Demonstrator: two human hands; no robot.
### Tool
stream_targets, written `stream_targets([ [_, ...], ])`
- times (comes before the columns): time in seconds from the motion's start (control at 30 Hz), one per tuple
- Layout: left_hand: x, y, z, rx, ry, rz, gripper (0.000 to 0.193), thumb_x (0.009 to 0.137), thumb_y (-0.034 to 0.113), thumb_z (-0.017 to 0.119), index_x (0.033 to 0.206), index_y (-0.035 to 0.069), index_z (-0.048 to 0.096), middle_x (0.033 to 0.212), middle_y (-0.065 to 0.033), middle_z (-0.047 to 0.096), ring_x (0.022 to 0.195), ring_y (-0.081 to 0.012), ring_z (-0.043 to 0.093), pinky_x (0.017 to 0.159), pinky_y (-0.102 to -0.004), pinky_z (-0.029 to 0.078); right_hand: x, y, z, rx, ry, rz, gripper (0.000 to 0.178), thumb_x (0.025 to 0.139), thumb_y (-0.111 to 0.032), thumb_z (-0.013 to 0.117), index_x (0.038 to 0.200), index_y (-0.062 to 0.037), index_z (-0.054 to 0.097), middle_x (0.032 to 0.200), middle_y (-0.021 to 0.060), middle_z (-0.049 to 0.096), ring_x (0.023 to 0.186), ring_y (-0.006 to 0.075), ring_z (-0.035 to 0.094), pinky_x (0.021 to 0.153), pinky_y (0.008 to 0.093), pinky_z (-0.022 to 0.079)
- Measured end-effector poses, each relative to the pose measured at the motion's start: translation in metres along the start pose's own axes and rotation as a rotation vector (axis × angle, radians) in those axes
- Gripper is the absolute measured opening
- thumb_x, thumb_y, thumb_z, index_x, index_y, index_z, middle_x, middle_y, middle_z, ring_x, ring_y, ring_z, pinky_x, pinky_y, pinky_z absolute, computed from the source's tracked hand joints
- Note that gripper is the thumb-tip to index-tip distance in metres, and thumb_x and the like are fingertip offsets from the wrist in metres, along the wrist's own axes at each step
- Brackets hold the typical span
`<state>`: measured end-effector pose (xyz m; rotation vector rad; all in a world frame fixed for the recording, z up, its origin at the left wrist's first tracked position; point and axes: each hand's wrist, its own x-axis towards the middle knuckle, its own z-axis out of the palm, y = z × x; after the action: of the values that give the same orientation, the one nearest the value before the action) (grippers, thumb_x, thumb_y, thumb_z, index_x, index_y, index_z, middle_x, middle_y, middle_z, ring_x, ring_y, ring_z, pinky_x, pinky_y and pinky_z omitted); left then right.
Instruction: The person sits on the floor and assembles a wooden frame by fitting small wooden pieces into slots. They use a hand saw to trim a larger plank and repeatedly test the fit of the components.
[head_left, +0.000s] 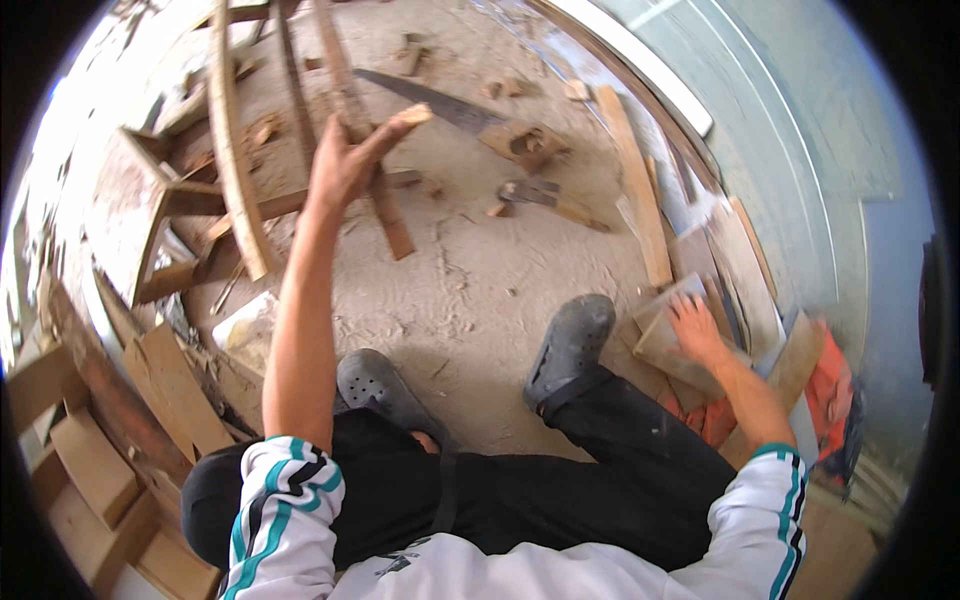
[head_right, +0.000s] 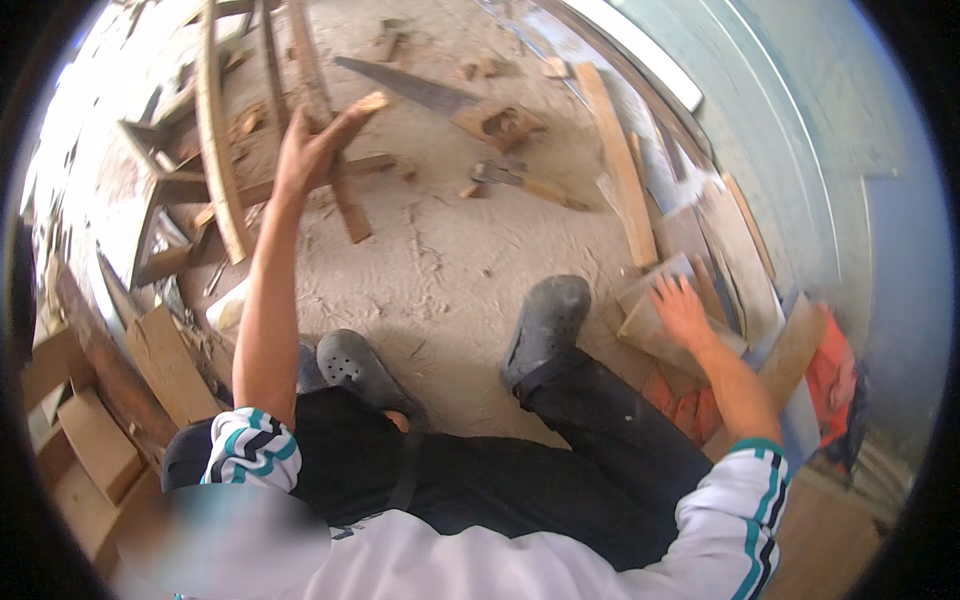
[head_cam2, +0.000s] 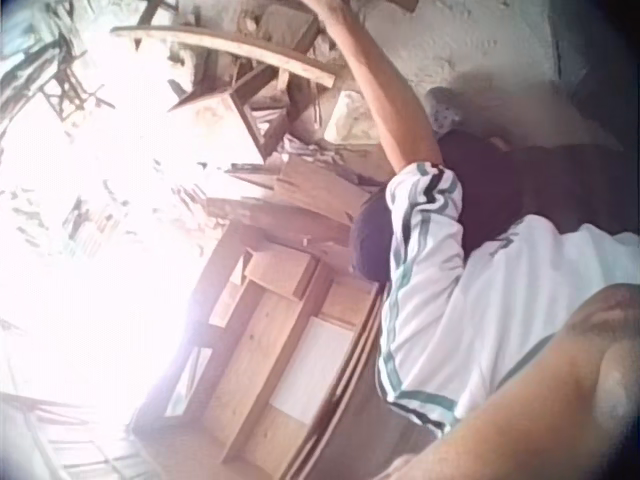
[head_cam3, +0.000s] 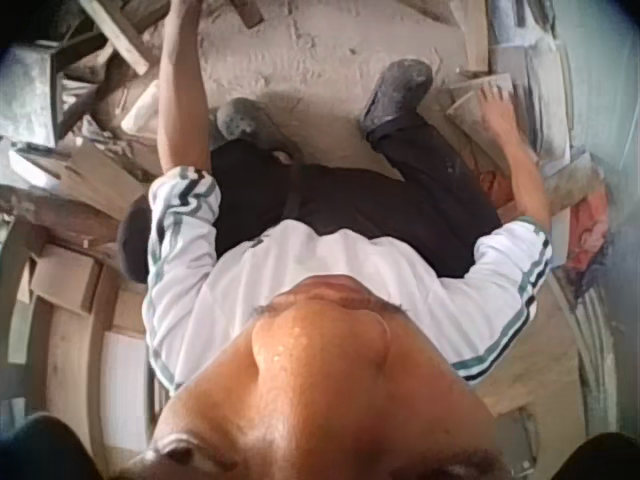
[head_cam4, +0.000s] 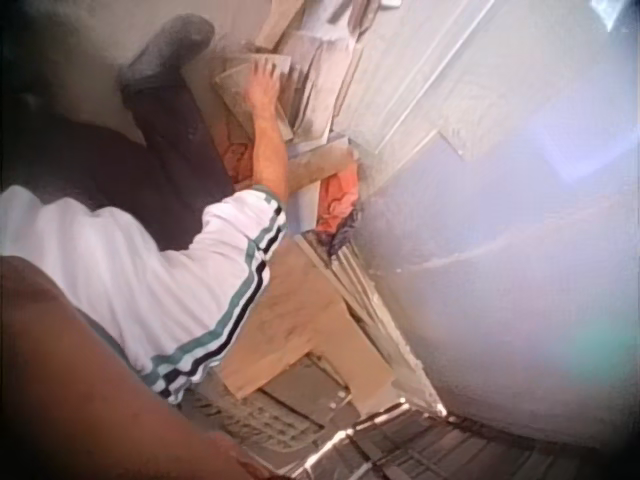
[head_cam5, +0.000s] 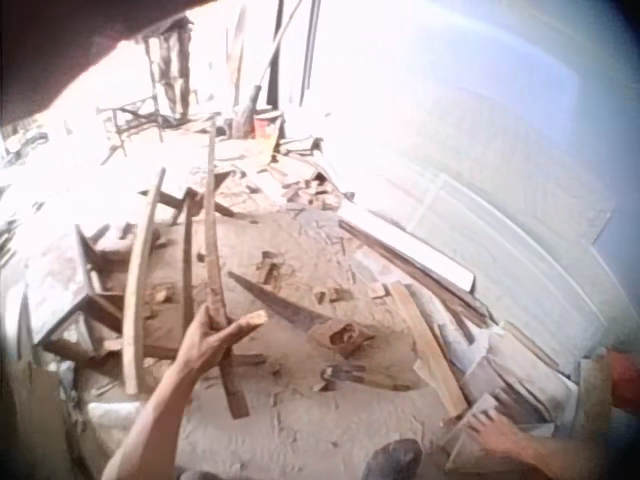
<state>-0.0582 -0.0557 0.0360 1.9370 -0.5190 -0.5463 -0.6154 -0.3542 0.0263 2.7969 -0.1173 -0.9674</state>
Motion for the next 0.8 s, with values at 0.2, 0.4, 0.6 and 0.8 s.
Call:
stream_targets([
  [0.2,0.005,-0.016,-0.004,0.11,0.055,0.003,0.098,0.07,0.067,0.082,0.125,-0.009,0.053,0.112,-0.0258,0.069,0.106,-0.0345,0.069,0.095,-0.0425,0.054,0.033,0.008,0.005,-0.145,-0.195,-0.24,0.07,0.066,-0.041,0.087,0.121,-0.0055,0.061,0.124,0.0117,0.058,0.126,0.0323,0.05,0.106,0.0474,0.038],
  [0.4,-0.001,-0.007,-0.008,0.196,0.082,-0.009,0.103,0.067,0.068,0.081,0.132,-0.006,0.052,0.12,-0.0281,0.065,0.115,-0.0403,0.062,0.106,-0.0477,0.043,0.06,0.014,-0.014,-0.066,-0.544,-0.352,0.059,0.073,-0.041,0.083,0.117,-0.0066,0.065,0.113,0.0167,0.067,0.11,0.0364,0.064,0.093,0.045,0.051],
  [0.6,-0.002,-0.001,0.003,0.266,0.074,-0.03,0.11,0.064,0.069,0.082,0.136,-0.007,0.047,0.127,-0.0276,0.061,0.127,-0.0398,0.053,0.11,-0.0498,0.037,0.017,0.098,-0.043,-0.042,-0.908,-0.097,0.044,0.079,-0.037,0.078,0.112,-0.008,0.074,0.107,0.018,0.074,0.1,0.0355,0.07,0.088,0.0453,0.055],
  [0.8,-0.003,-0.007,-0.015,0.285,0.035,-0.052,0.115,0.063,0.07,0.082,0.141,-0.005,0.043,0.13,-0.0274,0.058,0.13,-0.0408,0.048,0.113,-0.0496,0.034,0.011,0.176,-0.264,0.533,-0.624,0.514,0.048,0.081,-0.023,0.08,0.122,-0.0018,0.067,0.106,0.0147,0.073,0.083,0.0241,0.073,0.066,0.0375,0.062],
])
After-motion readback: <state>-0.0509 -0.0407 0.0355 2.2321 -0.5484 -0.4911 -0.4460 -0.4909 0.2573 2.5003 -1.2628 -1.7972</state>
